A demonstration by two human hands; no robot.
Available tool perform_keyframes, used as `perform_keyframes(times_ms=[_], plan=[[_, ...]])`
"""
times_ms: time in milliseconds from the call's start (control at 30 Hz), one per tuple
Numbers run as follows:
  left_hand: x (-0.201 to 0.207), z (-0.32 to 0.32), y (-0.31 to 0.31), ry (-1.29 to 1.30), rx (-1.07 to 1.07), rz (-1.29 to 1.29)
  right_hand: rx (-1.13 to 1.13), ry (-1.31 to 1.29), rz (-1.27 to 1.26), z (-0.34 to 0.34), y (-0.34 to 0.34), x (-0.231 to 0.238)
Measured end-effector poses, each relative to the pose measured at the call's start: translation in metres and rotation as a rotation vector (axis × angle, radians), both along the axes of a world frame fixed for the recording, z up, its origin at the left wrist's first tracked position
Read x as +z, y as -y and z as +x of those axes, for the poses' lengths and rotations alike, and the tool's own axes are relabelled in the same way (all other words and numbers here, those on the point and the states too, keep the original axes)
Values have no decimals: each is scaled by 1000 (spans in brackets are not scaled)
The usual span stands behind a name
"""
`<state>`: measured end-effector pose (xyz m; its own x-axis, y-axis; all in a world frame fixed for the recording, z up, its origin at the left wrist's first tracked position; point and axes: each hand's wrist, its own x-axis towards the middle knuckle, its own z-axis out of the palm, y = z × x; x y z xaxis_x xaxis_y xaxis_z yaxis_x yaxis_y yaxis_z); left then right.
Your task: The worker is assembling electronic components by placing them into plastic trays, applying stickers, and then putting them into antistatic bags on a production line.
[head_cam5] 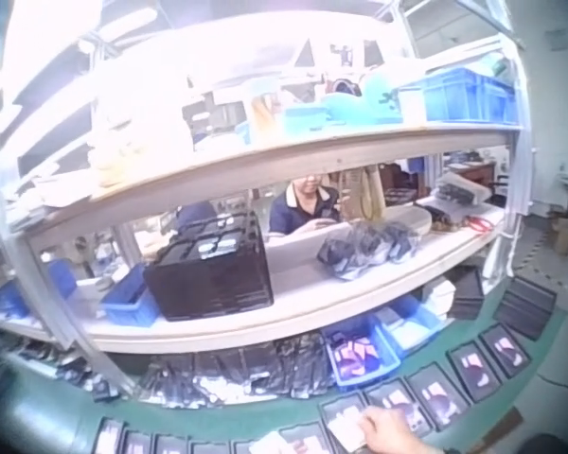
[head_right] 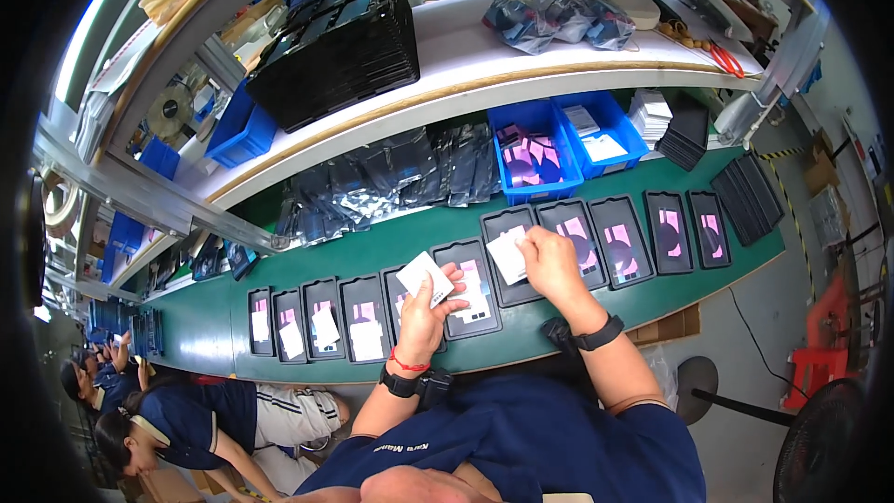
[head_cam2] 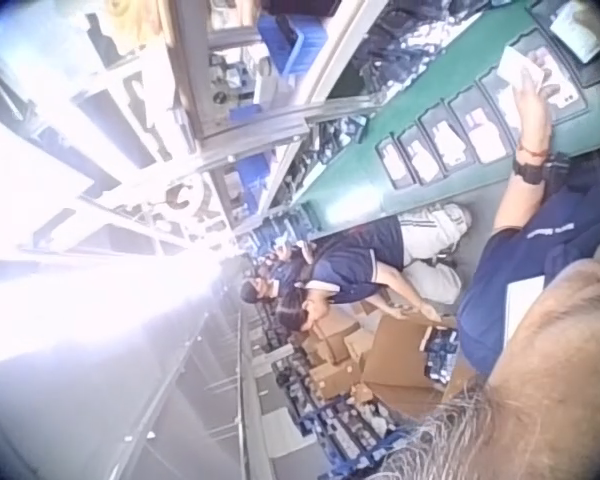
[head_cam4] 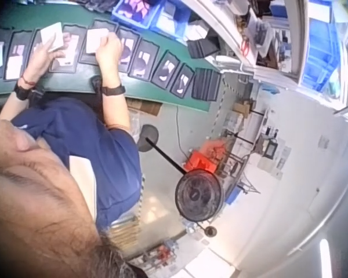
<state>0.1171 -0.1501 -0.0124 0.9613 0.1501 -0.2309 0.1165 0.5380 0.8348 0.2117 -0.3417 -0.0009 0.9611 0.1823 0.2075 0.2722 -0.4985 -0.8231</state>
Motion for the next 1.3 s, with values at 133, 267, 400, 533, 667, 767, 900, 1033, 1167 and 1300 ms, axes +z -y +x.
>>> perform_keyframes(times_ms=[133,267,400,533,667,767,900,1033,1167,1300], plan=[[3,9,15,16,16,100,-108,137,-438,-3,4,-3],[10,15,32,-88,-35,98,-168,367,-193,-14,-1,20],[12,20,60,-47,-143,172,192,-285,256,-13,5,14],[8,28,67,34,-293,2,180,-243,500,-11,29,7],[7,34,74,-5,-371,-145,166,-390,379,-16,58,26],[4,36,83,-28,-341,-99,47,-358,401,-4,87,13],[0,42,89,-11,-288,-99,-86,-200,-16,20,112,0],[3,48,109,-65,-178,-95,-255,335,-178,13,93,-4],[14,55,137,-78,-148,-42,28,-218,332,-1,94,-5],[13,64,151,-76,-208,-138,28,-289,591,1,118,5]])
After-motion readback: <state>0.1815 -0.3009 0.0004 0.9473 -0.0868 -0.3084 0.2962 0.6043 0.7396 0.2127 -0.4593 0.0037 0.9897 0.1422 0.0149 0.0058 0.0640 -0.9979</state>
